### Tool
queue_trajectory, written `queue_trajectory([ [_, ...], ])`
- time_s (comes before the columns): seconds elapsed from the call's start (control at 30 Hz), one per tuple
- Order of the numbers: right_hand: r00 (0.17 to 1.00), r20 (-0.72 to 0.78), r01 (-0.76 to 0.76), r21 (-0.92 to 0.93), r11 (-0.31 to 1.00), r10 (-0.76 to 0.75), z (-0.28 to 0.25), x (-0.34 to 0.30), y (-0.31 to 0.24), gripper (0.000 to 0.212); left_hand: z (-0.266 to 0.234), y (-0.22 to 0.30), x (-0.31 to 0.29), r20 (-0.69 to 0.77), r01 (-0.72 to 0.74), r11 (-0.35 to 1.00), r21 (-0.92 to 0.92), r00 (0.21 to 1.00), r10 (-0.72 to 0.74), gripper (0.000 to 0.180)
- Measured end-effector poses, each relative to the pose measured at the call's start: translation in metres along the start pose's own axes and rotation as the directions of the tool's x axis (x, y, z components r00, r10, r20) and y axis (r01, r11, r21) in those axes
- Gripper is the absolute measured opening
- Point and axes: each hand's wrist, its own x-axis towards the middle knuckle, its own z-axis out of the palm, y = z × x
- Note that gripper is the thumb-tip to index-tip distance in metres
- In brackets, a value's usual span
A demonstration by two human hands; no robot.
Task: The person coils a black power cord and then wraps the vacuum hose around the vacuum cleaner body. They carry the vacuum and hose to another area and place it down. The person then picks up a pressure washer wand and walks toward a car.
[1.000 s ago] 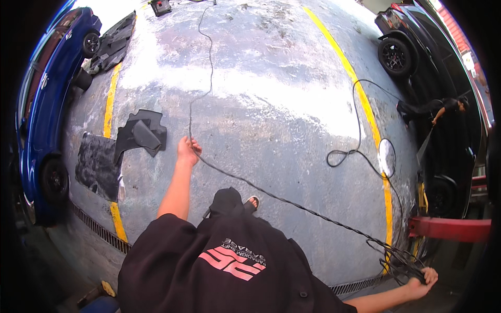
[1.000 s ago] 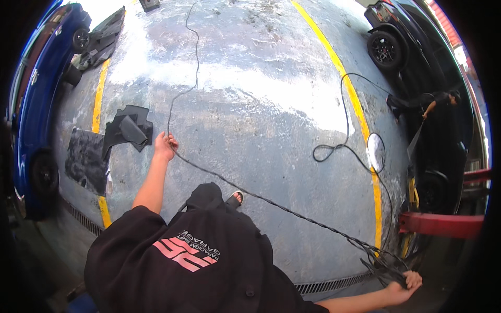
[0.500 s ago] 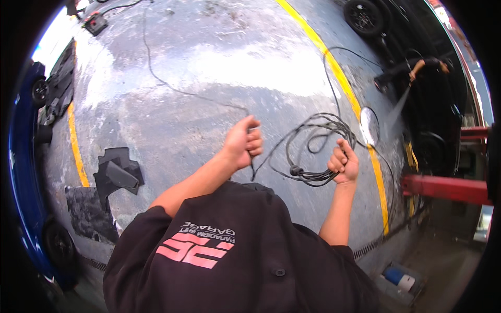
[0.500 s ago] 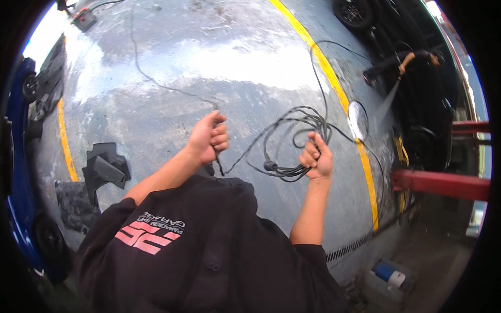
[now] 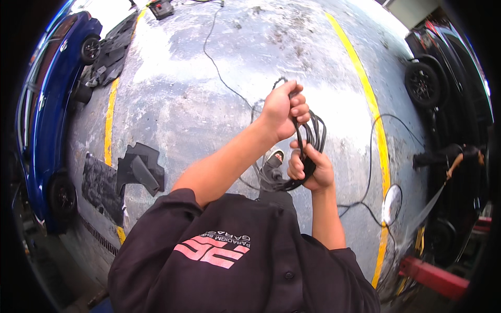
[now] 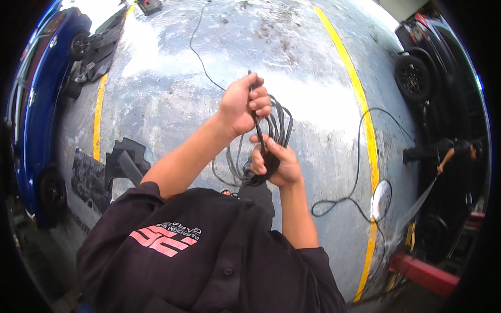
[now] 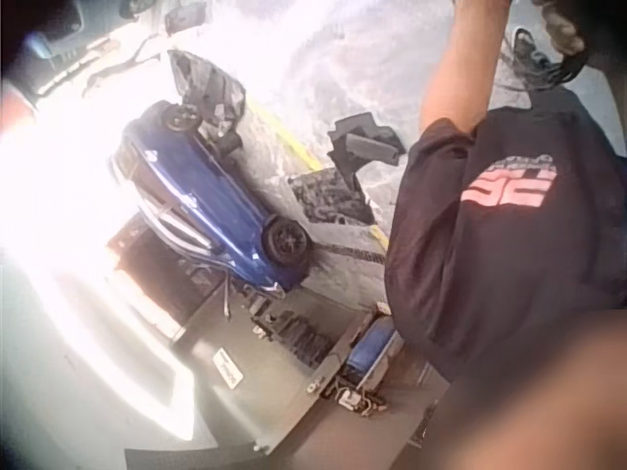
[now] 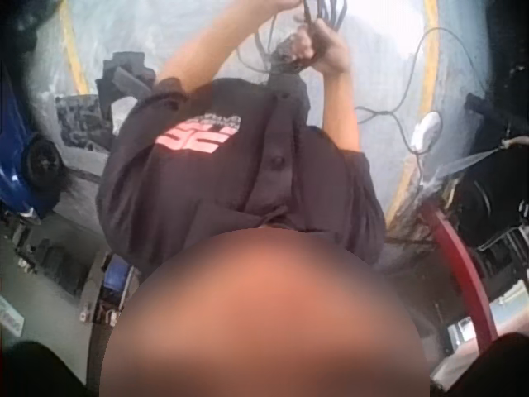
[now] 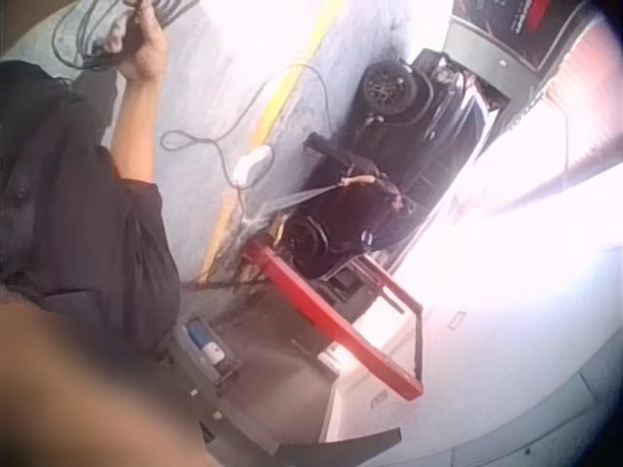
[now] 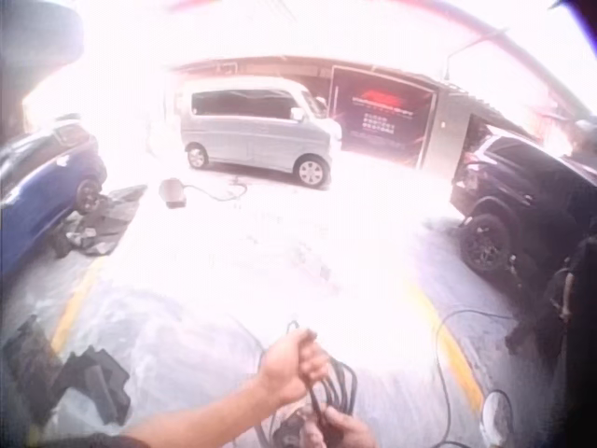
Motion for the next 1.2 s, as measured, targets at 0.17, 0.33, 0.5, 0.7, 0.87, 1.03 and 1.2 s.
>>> queue_trajectory([
  [0.17, 0.998, 0.007, -0.065, 0.193, 0.979, 0.065, -0.054, 0.058, -0.073, 0.025, -0.12, 0.037, 0.133, -0.458, -0.186, 0.962, -0.199, 0.886, 0.077, 0.022],
  [0.33, 0.957, -0.132, 0.287, 0.308, 0.907, -0.258, -0.095, 0.066, -0.216, 0.025, -0.255, 0.066, 0.193, -0.798, -0.382, 0.909, -0.164, 0.594, 0.106, 0.017],
  [0.5, 0.633, -0.244, 0.773, 0.145, 0.617, -0.735, -0.107, 0.027, -0.4, 0.015, -0.311, 0.143, 0.183, -0.835, -0.566, 0.816, -0.116, 0.501, 0.228, 0.018],
  [0.7, 0.326, -0.161, 0.897, -0.26, 0.358, -0.932, -0.142, 0.051, -0.52, 0.012, -0.301, 0.258, 0.246, -0.885, -0.697, 0.716, -0.031, 0.352, 0.305, 0.021],
  [0.87, 0.614, -0.323, 0.605, -0.394, 0.692, -0.72, -0.213, 0.164, -0.553, 0.031, -0.231, 0.304, 0.384, -0.712, -0.462, 0.872, 0.16, 0.558, 0.426, 0.02],
  [1.03, 0.7, -0.499, 0.43, -0.276, 0.859, -0.511, -0.274, 0.282, -0.532, 0.03, -0.102, 0.292, 0.497, -0.483, -0.129, 0.986, 0.108, 0.86, 0.165, 0.018],
  [1.2, 0.848, -0.412, 0.314, -0.117, 0.942, -0.333, -0.305, 0.4, -0.498, 0.031, 0.003, 0.282, 0.582, -0.256, 0.111, 0.991, 0.077, 0.963, -0.088, 0.018],
])
